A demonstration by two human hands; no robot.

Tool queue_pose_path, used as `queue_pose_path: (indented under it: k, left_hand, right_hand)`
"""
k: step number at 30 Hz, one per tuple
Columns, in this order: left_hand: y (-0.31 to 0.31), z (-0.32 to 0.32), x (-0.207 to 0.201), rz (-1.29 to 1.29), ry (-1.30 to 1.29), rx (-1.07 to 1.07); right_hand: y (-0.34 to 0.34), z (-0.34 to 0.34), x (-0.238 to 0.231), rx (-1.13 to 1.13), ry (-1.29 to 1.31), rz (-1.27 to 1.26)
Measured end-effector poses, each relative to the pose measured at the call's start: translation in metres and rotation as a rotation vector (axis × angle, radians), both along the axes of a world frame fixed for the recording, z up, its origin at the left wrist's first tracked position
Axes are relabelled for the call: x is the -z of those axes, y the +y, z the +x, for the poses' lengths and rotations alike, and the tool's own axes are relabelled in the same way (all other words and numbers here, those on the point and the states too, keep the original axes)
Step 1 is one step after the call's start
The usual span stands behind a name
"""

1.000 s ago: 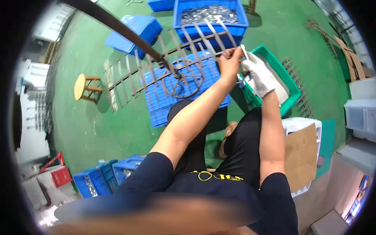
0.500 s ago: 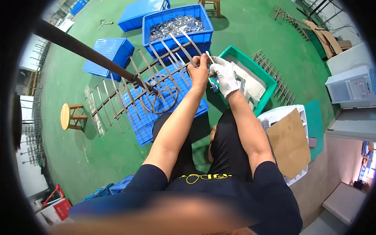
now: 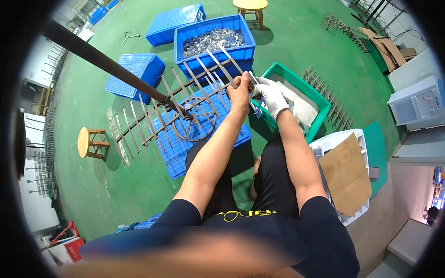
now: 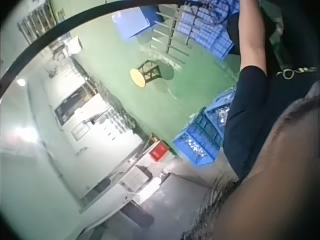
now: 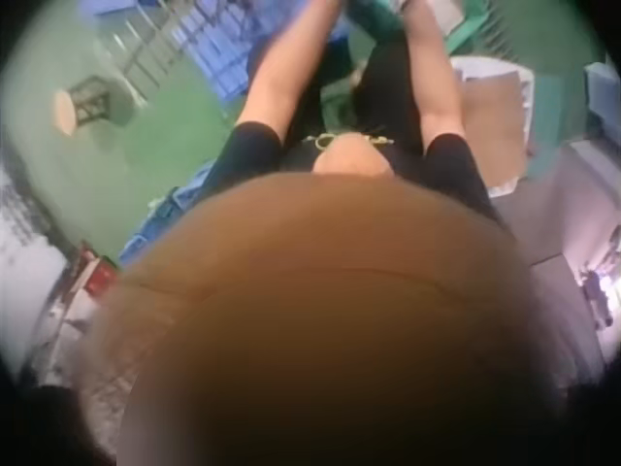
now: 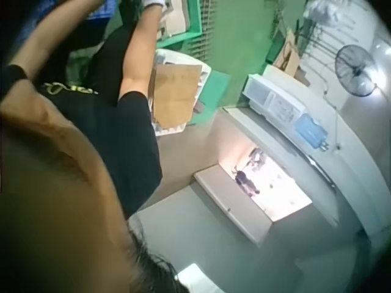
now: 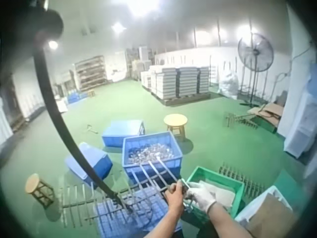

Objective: Attaching small metal components onto a wire rack for processing.

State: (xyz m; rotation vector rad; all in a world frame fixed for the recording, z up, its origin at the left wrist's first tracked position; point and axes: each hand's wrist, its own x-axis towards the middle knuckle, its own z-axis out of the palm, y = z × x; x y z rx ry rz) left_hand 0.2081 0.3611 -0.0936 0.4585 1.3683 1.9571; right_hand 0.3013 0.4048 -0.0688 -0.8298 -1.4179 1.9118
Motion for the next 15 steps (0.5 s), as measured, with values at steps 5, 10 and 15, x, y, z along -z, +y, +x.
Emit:
queue_pose_path:
  k: [5, 10, 15]
  left_hand:
    - [-0.003, 0.008, -0.01, 0.071, -0.126, -0.001]
    - [-0.007, 0.018, -0.012, 0.099, -0.136, 0.04]
    - [-0.008, 0.02, -0.019, 0.095, -0.182, 0.069]
  right_hand:
    - [0.001, 0.004, -0.001, 0.026, 0.015, -0.03]
    - [0.007, 0.014, 0.005, 0.083, 0.03, -0.03]
    - [0.008, 0.018, -0.004, 0.091, -0.047, -0.035]
